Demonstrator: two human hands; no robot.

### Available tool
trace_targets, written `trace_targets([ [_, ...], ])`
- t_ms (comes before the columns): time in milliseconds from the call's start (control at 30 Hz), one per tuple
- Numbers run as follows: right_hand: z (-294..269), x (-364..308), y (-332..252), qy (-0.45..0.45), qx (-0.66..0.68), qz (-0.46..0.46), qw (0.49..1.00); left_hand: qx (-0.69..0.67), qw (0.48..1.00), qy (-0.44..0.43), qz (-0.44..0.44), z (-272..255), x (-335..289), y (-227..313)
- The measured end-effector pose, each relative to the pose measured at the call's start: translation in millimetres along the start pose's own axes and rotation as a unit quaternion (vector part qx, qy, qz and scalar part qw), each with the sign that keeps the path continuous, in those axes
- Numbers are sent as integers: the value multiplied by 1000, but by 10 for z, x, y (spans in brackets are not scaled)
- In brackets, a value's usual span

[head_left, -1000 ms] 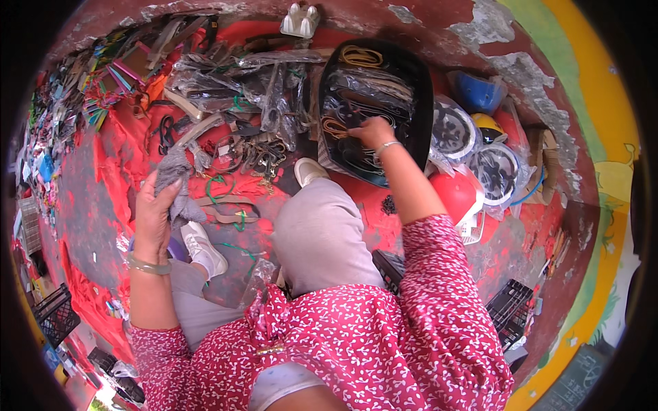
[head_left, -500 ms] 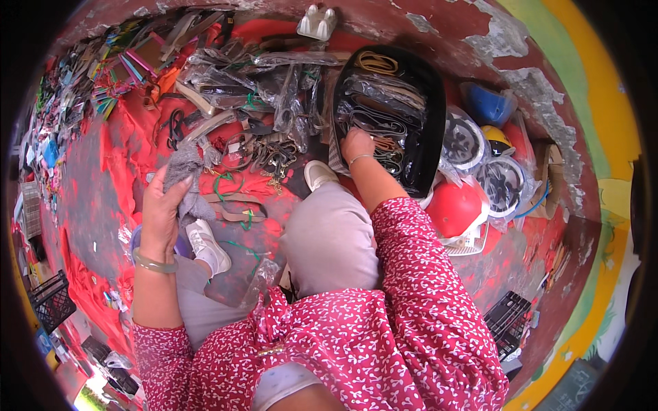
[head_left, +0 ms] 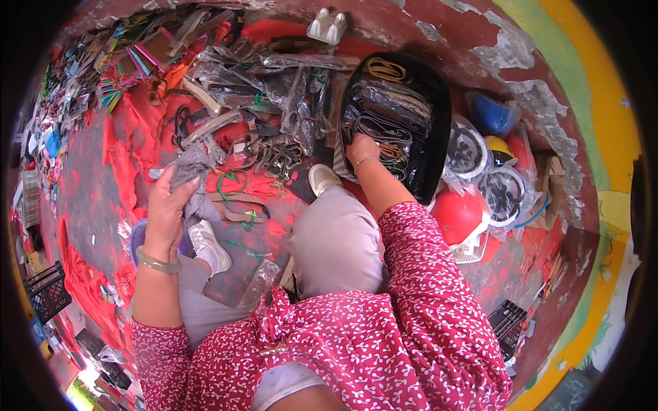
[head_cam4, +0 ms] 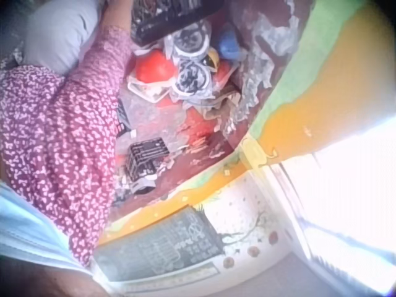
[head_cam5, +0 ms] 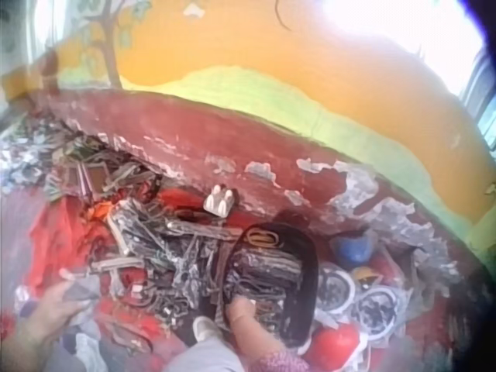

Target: The person wipes a black strap and an orange strap with a cloth by hand before placing them into a bag.

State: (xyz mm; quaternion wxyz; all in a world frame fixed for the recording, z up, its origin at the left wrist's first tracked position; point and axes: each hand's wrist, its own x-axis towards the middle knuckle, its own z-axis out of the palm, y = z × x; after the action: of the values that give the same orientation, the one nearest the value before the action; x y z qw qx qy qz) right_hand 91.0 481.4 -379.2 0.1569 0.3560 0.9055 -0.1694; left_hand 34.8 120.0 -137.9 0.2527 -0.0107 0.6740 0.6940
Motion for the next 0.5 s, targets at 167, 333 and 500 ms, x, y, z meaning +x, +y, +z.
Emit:
trace_targets([
  [167,-137,168,198,29,185,-22,982,-2,1000,6,5,40,-19,13],
  [333,-959,273,669,49,510,-52,857,13,1000,6,6,-23,-49,-2],
  [500,-1251,60,865,197,-27,-177,964,9,1000,0,9,-52,-79,-24],
])
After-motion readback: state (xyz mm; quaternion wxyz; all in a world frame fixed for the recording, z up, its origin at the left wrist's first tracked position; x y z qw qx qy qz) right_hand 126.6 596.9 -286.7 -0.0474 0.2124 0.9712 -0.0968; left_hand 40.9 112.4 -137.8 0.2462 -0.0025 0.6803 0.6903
